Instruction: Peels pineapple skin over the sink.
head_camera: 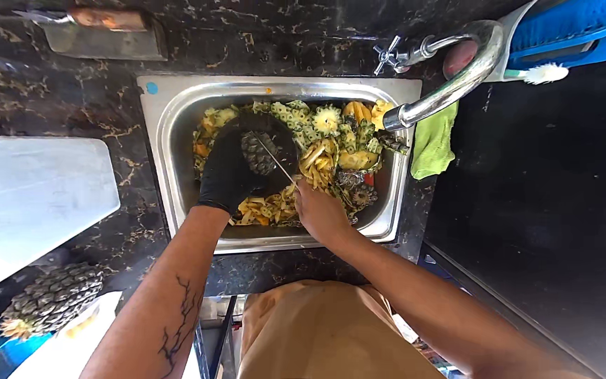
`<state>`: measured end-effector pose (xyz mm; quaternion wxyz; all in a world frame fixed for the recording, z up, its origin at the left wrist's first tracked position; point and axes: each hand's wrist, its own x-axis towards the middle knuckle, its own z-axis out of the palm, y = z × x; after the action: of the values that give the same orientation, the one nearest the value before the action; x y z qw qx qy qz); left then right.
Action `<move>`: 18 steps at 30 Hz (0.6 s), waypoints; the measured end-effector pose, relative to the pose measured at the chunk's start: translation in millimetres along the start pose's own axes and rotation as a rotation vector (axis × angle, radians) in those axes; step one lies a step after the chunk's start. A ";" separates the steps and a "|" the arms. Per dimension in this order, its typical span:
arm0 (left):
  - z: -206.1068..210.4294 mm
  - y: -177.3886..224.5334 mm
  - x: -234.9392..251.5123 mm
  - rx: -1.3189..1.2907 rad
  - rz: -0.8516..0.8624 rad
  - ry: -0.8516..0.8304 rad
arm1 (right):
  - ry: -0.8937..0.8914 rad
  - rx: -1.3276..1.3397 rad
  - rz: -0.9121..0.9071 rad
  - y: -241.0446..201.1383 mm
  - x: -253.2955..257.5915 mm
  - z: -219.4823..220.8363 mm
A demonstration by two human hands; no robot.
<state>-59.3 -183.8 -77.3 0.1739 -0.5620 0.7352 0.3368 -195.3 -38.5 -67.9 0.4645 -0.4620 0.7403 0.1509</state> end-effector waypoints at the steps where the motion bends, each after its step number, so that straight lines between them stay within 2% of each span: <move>1: 0.5 0.8 0.6 0.004 -0.010 -0.006 | -0.008 0.002 0.008 0.3 4.3 1.7; 5: 2.0 -4.8 4.1 -0.015 0.023 0.000 | 0.065 0.050 -0.035 -1.2 25.7 1.3; 9: 5.5 -11.9 -1.4 -0.164 0.089 0.060 | 0.028 0.063 -0.039 32.0 6.0 0.4; 11: 10.8 -16.7 -10.7 -0.394 0.049 0.109 | -0.001 0.114 -0.017 50.0 -12.7 -12.2; 15: 20.0 -8.2 -46.0 -1.135 -0.325 0.068 | 0.035 0.208 0.021 60.8 -39.5 -29.0; 16: 27.3 -7.6 -51.0 -1.337 -0.358 0.051 | 0.047 0.201 0.001 58.1 -43.2 -29.4; 18: 45.3 -7.8 -54.5 -1.673 -0.312 -0.011 | 0.047 0.234 -0.025 46.0 -46.5 -27.5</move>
<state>-40.8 -115.0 -77.4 -0.2506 -0.5987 0.1573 0.7443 -241.7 -6.9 -24.5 0.4995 -0.4173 0.7578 0.0468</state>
